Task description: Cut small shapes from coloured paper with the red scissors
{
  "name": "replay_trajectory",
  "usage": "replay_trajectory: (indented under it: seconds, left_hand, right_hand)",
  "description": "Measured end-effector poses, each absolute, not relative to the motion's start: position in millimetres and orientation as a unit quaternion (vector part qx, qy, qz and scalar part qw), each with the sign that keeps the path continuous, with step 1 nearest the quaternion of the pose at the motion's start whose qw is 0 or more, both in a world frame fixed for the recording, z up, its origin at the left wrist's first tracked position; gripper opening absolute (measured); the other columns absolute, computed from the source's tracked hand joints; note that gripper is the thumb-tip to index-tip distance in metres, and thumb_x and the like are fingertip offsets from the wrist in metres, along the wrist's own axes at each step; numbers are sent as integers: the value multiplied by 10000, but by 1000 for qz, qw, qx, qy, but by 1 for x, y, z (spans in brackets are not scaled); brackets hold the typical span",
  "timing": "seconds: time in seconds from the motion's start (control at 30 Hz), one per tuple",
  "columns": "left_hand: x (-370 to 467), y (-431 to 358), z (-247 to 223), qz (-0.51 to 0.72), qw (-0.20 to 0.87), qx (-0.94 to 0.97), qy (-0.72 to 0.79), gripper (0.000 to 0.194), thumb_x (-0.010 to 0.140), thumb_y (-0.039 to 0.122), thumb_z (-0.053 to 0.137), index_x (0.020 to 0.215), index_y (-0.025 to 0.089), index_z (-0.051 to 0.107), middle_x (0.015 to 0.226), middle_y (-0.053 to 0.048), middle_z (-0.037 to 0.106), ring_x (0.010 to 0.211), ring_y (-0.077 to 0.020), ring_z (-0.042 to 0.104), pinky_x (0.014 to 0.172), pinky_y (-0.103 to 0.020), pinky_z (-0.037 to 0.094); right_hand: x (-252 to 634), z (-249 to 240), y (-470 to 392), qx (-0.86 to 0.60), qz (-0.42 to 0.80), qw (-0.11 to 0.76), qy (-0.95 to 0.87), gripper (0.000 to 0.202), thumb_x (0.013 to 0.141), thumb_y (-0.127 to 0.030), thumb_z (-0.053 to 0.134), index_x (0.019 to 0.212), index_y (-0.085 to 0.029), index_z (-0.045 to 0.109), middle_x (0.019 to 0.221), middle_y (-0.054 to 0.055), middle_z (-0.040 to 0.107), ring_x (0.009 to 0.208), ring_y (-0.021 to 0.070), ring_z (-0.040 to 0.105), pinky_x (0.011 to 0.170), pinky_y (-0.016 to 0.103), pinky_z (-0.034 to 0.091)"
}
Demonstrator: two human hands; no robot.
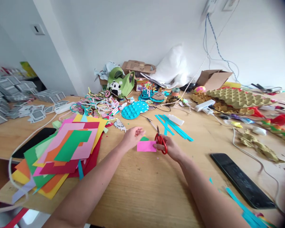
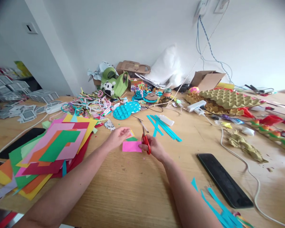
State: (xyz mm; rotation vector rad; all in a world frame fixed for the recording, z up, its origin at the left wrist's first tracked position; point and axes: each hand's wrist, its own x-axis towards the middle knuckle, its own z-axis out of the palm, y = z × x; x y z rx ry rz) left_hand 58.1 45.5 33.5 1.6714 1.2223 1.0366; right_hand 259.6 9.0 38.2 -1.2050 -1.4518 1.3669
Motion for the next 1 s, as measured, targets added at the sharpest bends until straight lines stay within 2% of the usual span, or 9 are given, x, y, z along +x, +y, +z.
replay_trajectory:
  seconds: [0.1, 0.2, 0.33, 0.53, 0.73, 0.9, 1.0]
  left_hand:
    - [56, 30, 27, 354, 519, 629, 458, 205, 670, 241, 703, 847, 139, 715, 780, -80, 711, 692, -178, 634, 649, -267, 465]
    - [53, 14, 24, 331, 580, 587, 457, 179, 663, 251, 705, 786, 122, 724, 732, -81, 703, 633, -167, 612, 591, -252, 434]
    - [53, -3, 27, 371, 588, 570, 438, 289, 734, 398, 656, 808, 128, 729, 766, -64, 690, 650, -152, 579, 580, -239, 395]
    - [57, -14, 21, 381, 637, 508, 437, 257, 656, 373, 727, 677, 118, 703, 637, -29, 621, 570, -105, 491, 550, -227, 346]
    - [53, -14, 17, 473, 629, 421, 451, 281, 636, 385, 731, 694, 114, 681, 546, 17, 534, 471, -64, 392, 463, -209, 281]
    - [52, -17, 15, 435, 653, 455, 421, 276, 681, 396, 701, 650, 128, 645, 557, 4, 554, 489, -74, 440, 464, -206, 305]
    - [54, -19, 15, 413, 652, 483, 413, 272, 683, 389, 691, 623, 127, 653, 550, -10, 575, 486, -82, 465, 461, -208, 326]
  right_hand:
    - [251, 44, 3, -450, 565, 379, -578, 324, 582, -309, 791, 710, -168, 528, 604, -55, 503, 557, 92, 438, 534, 226, 331]
    - [247, 42, 1, -439, 577, 393, -566, 322, 594, -311, 791, 723, -165, 535, 630, -43, 527, 576, 97, 453, 547, 229, 345]
    - [245, 34, 2, -435, 582, 400, -559, 322, 601, -316, 796, 733, -169, 542, 626, -44, 525, 556, 94, 449, 518, 223, 337]
    - [242, 27, -1, -415, 598, 410, -550, 302, 668, -345, 767, 710, -170, 525, 569, -56, 488, 484, 75, 392, 458, 215, 288]
    - [231, 23, -4, -424, 595, 420, -538, 315, 653, -322, 792, 726, -171, 526, 575, -39, 541, 528, 95, 466, 493, 218, 339]
    - [231, 18, -3, -414, 597, 459, -511, 307, 684, -360, 768, 723, -184, 521, 569, -46, 533, 487, 90, 440, 449, 217, 309]
    - [232, 19, -3, -428, 588, 470, -501, 351, 654, -404, 784, 710, -181, 519, 556, -50, 514, 479, 87, 431, 443, 215, 300]
